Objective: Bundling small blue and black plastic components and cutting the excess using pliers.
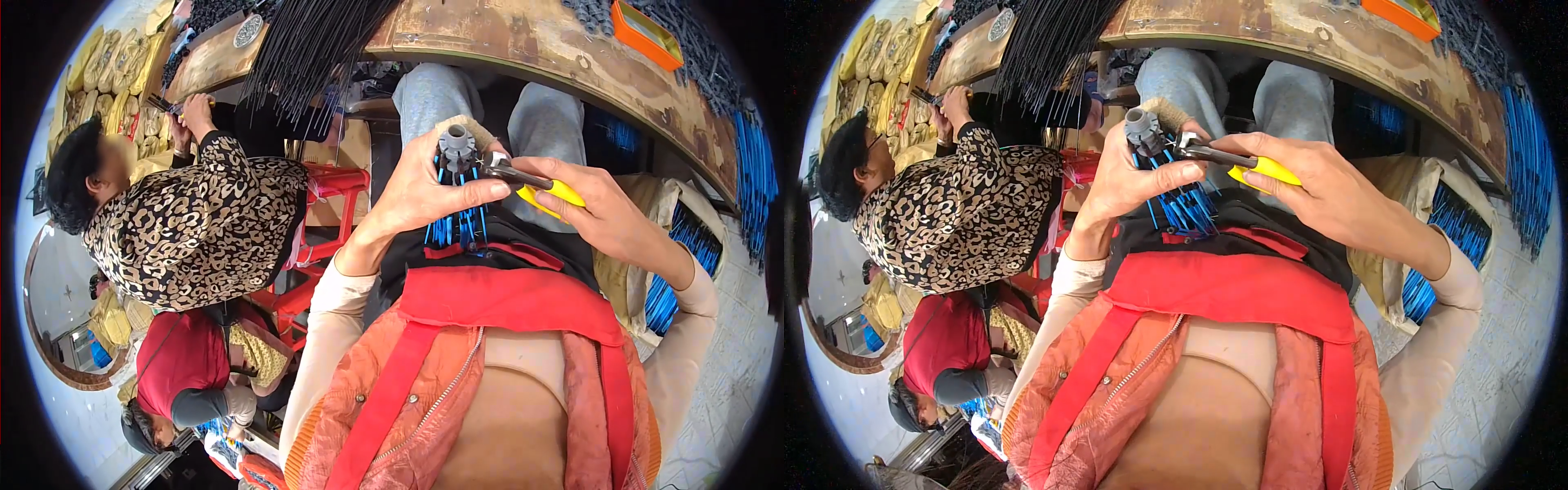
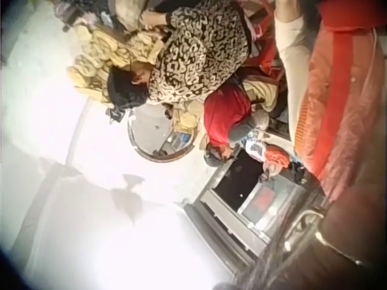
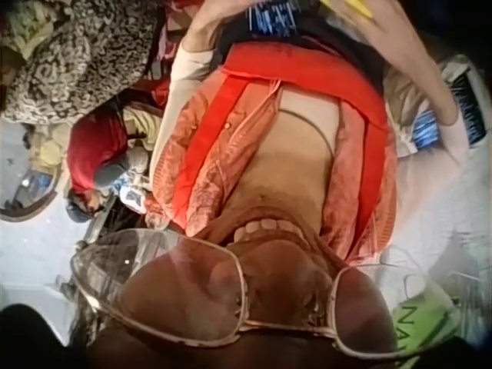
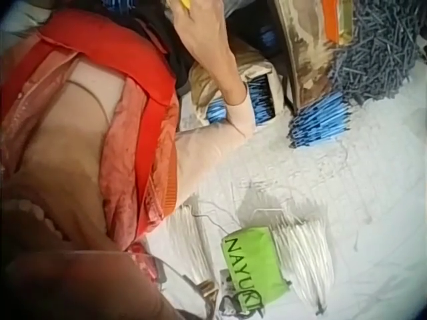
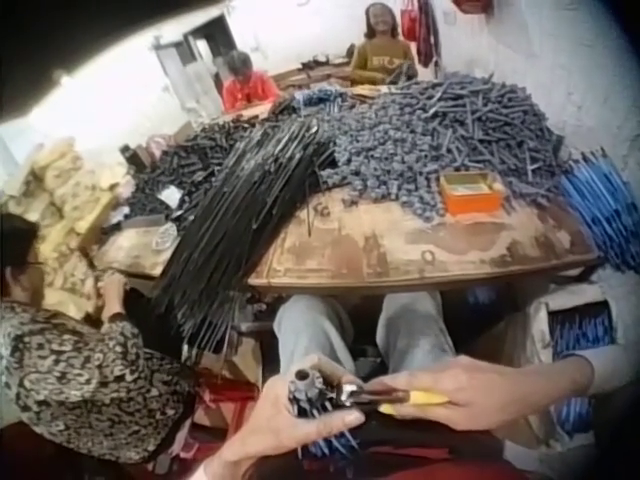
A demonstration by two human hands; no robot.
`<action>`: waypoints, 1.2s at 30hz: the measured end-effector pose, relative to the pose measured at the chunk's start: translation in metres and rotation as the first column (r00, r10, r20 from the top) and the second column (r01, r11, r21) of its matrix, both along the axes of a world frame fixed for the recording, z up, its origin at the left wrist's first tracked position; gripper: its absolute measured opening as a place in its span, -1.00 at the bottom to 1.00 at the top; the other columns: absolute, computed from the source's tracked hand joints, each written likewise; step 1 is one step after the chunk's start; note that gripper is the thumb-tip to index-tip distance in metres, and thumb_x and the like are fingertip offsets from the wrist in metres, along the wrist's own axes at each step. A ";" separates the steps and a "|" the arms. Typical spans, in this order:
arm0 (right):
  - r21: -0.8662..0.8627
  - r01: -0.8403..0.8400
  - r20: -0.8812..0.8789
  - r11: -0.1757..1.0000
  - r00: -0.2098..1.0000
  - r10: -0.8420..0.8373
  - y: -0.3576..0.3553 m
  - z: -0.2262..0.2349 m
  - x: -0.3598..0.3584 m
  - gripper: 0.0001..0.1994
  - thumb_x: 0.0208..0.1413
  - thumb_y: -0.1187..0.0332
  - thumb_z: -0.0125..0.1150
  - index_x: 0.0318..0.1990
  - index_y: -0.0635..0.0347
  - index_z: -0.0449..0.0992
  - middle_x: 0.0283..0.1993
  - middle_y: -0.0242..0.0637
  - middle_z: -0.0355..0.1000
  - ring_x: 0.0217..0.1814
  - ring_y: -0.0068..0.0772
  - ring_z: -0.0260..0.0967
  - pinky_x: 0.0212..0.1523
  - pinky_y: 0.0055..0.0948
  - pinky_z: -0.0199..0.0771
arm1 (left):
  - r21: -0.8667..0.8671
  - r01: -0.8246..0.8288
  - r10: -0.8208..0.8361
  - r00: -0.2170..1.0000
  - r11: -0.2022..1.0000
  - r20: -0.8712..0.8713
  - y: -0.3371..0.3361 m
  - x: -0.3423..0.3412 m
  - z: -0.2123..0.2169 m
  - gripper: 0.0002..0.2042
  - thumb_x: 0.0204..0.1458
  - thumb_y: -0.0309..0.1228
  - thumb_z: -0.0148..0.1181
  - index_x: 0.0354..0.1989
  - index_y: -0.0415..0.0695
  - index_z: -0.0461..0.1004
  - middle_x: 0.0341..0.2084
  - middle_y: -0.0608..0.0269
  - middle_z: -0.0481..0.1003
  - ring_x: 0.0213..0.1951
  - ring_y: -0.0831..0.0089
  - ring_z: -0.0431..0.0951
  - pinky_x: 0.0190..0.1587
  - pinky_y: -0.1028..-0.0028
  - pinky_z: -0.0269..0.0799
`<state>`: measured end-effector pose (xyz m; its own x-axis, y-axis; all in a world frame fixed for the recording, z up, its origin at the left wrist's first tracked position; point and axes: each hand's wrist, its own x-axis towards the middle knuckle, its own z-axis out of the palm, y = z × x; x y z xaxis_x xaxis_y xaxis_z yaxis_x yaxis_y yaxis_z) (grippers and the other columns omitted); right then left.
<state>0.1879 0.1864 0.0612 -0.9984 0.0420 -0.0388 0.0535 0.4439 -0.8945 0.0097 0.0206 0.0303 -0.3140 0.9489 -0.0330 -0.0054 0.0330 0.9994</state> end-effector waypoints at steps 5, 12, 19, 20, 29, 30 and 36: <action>0.261 0.015 -0.070 0.965 0.998 0.004 0.015 0.009 -0.003 -0.55 0.12 0.45 0.18 0.19 0.23 0.33 -0.16 -0.10 0.52 -0.21 -0.14 0.53 -0.18 -0.36 0.47 | 0.044 0.046 -0.047 0.999 0.998 0.013 0.009 -0.010 0.001 -0.60 -0.17 -0.30 0.50 -0.18 -0.16 0.50 -0.37 0.37 0.52 -0.29 0.61 0.47 -0.16 0.54 0.40; -0.584 0.009 0.538 0.812 0.753 0.379 0.016 0.024 0.003 -0.41 -0.01 0.23 0.44 0.09 0.27 0.28 -0.50 -0.39 0.42 -0.50 -0.65 0.39 -0.52 -0.54 0.37 | 0.022 0.206 -0.205 0.978 0.978 -0.029 -0.001 -0.002 0.015 -0.28 -0.31 -0.32 0.59 0.09 -0.27 0.41 0.00 0.15 0.50 0.04 0.44 0.47 0.11 0.42 0.34; 0.535 0.270 -0.255 0.800 0.955 -0.152 0.012 0.001 0.015 -0.46 0.06 0.12 0.25 0.09 0.20 0.23 -0.38 -0.06 0.45 -0.35 0.00 0.47 -0.31 -0.17 0.47 | -0.024 0.027 -0.020 0.966 0.999 0.258 0.019 0.004 0.000 -0.43 -0.16 -0.51 0.46 0.09 -0.26 0.38 -0.25 0.29 0.52 -0.27 0.54 0.54 -0.19 0.54 0.50; 0.643 0.390 -0.521 0.659 0.854 0.003 0.015 0.005 0.013 -0.49 0.10 0.15 0.22 0.11 0.19 0.22 -0.38 -0.03 0.47 -0.36 0.04 0.48 -0.34 -0.13 0.48 | -0.057 -0.028 0.037 0.986 0.998 0.162 0.022 0.007 0.000 -0.48 -0.12 -0.50 0.42 0.07 -0.25 0.39 -0.27 0.30 0.52 -0.30 0.56 0.53 -0.22 0.55 0.49; -0.345 0.008 0.397 0.939 0.907 0.138 0.007 0.011 0.030 -0.44 0.10 0.13 0.31 0.12 0.27 0.23 -0.41 -0.33 0.37 -0.51 -0.43 0.40 -0.49 -0.38 0.39 | 0.094 0.196 -0.204 0.976 0.976 0.080 0.023 0.007 0.002 -0.55 -0.15 -0.53 0.43 -0.02 -0.24 0.46 -0.31 0.33 0.52 -0.35 0.62 0.50 -0.25 0.59 0.44; -0.351 0.003 0.394 0.936 0.908 0.145 0.011 0.014 0.031 -0.44 0.10 0.13 0.31 0.12 0.27 0.23 -0.41 -0.33 0.37 -0.51 -0.43 0.40 -0.49 -0.38 0.39 | 0.035 0.176 -0.179 0.978 0.984 0.108 0.024 0.006 0.002 -0.57 -0.14 -0.54 0.42 -0.03 -0.24 0.46 -0.33 0.33 0.52 -0.37 0.62 0.50 -0.27 0.59 0.44; 0.770 0.229 -0.343 0.595 0.935 0.085 0.027 0.036 0.028 -0.56 0.18 0.16 0.17 0.10 0.19 0.25 -0.42 -0.18 0.37 -0.45 -0.28 0.43 -0.46 -0.43 0.42 | -0.001 -0.008 0.008 0.994 1.000 0.113 0.019 0.014 0.008 -0.55 -0.15 -0.56 0.41 -0.02 -0.25 0.46 -0.38 0.31 0.54 -0.41 0.60 0.51 -0.29 0.59 0.45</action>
<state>0.2155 0.2136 0.0968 -0.9346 -0.0290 0.3544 -0.0900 0.9835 -0.1569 0.0240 0.0398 0.0382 -0.3161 0.9462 -0.0693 -0.1190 0.0329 0.9924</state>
